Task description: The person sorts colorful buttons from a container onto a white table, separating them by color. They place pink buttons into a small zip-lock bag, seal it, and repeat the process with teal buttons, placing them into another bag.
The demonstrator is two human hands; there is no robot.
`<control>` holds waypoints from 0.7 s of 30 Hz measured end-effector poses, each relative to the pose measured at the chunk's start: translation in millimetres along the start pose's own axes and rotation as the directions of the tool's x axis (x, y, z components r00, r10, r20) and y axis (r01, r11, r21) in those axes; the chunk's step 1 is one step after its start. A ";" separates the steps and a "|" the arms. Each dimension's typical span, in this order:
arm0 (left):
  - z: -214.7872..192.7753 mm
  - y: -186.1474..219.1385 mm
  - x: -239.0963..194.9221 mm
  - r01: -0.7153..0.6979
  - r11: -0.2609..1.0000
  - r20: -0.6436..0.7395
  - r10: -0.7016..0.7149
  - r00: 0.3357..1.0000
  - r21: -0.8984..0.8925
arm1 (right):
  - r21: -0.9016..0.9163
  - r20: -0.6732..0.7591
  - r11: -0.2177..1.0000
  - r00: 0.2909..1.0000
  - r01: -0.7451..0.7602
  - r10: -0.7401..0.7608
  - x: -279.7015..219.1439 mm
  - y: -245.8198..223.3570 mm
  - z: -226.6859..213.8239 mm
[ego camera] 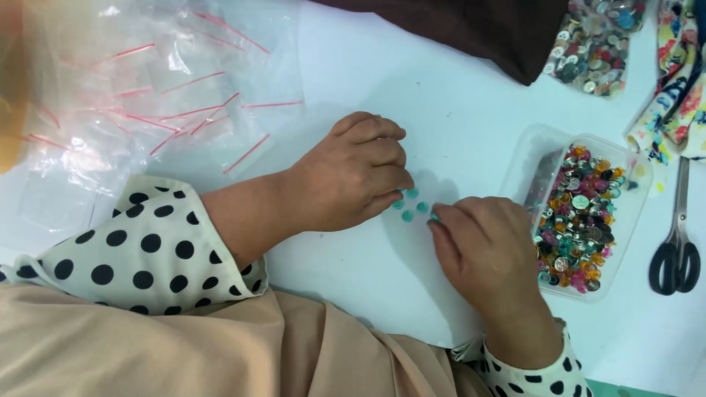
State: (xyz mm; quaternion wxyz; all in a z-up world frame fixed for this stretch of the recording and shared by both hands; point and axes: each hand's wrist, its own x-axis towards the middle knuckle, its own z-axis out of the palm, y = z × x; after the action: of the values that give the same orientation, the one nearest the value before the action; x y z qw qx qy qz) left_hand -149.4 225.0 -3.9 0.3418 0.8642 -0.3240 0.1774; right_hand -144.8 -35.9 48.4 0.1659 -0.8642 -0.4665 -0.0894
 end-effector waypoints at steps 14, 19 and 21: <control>18.0 -0.6 -6.1 0.074 0.991 0.239 -0.098 0.966 0.107 | 0.033 -0.014 0.998 0.998 -0.061 0.061 8.8 -3.0 17.4; 10.5 2.5 -2.3 0.057 0.998 0.274 -0.064 0.960 0.031 | 0.011 -0.107 0.993 0.987 -0.116 0.116 -16.0 25.4 -6.1; 8.4 4.8 -2.9 0.123 0.992 0.256 -0.127 0.958 0.032 | -0.109 -0.281 0.989 0.957 -0.100 0.066 -43.0 57.9 -12.7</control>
State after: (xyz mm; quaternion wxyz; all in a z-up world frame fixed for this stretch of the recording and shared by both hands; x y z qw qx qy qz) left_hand -154.0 217.7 -9.1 0.3007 0.9013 -0.3088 0.0444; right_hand -119.9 -103.4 35.2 0.1802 -0.8705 -0.3956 -0.2306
